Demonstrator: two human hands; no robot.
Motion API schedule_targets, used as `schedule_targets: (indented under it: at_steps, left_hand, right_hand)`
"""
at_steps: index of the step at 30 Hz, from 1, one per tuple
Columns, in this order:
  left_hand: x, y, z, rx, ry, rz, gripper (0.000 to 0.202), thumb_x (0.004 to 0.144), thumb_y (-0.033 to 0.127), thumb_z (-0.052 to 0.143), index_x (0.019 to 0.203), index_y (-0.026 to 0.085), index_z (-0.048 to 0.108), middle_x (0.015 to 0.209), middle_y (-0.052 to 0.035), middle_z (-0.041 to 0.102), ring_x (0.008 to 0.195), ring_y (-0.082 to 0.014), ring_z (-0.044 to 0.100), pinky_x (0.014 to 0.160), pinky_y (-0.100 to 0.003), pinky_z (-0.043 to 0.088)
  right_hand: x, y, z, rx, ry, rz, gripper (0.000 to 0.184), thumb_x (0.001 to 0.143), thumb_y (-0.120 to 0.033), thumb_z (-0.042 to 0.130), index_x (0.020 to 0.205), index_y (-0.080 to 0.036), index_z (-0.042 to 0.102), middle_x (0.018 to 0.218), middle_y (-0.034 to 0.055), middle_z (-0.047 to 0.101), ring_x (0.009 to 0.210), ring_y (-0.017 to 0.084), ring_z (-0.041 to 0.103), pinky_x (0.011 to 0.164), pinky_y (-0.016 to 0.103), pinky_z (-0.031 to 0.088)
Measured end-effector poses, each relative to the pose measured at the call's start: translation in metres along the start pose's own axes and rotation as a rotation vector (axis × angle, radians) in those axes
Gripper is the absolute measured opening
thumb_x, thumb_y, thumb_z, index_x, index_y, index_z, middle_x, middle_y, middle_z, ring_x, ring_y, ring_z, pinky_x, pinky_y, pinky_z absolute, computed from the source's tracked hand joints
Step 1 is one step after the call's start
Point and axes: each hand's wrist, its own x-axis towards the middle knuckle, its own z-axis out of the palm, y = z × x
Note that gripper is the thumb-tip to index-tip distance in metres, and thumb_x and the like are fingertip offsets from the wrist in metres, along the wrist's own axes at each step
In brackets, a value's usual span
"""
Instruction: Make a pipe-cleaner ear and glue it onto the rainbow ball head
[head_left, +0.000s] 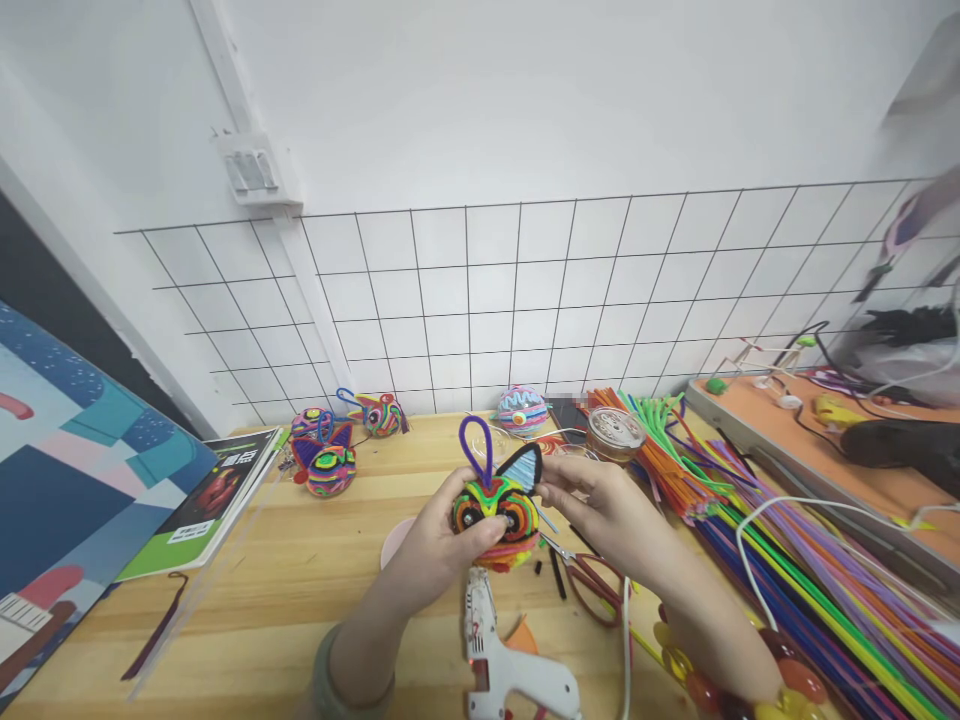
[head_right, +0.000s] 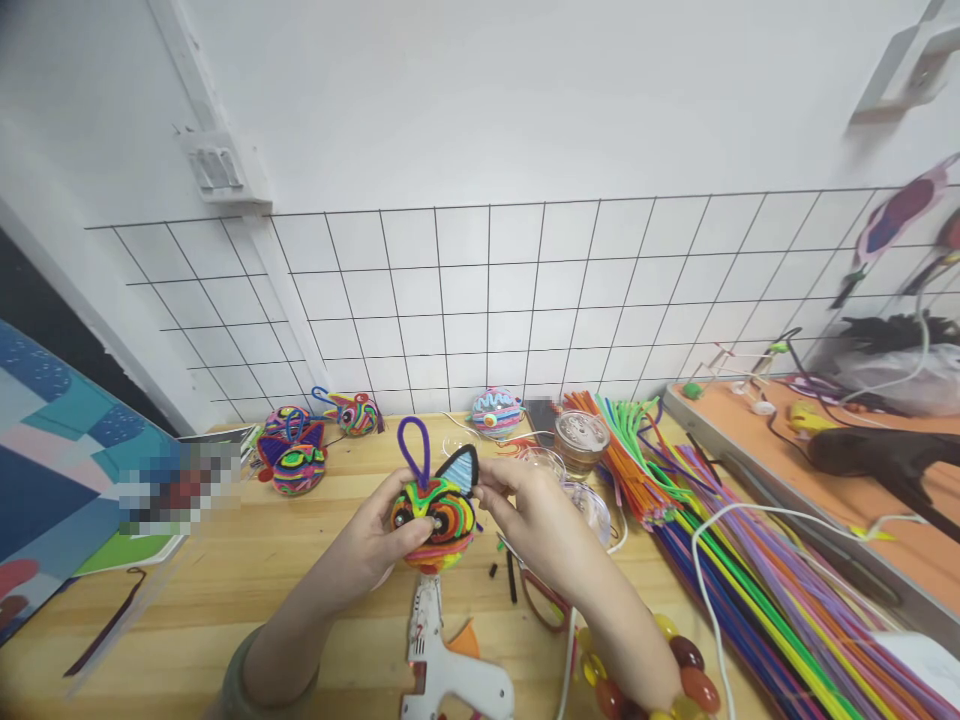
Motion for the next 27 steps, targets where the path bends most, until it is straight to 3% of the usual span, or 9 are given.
schedule_targets:
  at_steps: [11,27]
  left_hand:
    - [0.0008,0.0012,0.0004,-0.016,-0.017,0.008,0.042,0.079,0.026,0.062,0.117,0.022,0.047,0.111,-0.0063,0.062,0.098,-0.0188,0.058,0.089,-0.032,0.044]
    - [0.0004,-0.0047,-0.0021,-0.027,-0.003,0.006,0.042,0.076,0.027,0.064,0.115,0.021,0.049,0.108,-0.0078,0.063,0.099,-0.0222,0.059,0.088,-0.035,0.044]
  right_hand:
    - [-0.0008,0.0001,0.0006,-0.024,0.002,-0.006,0.031,0.083,-0.006,0.047,0.103,-0.02,0.066,0.099,0.0038,0.07,0.085,0.018,0.063,0.075,0.027,0.048]
    - [-0.0005,-0.0007,-0.0004,0.029,-0.017,-0.016,0.031,0.084,-0.008,0.047,0.106,-0.021,0.065,0.1,0.003,0.069,0.087,0.018,0.063,0.077,0.027,0.047]
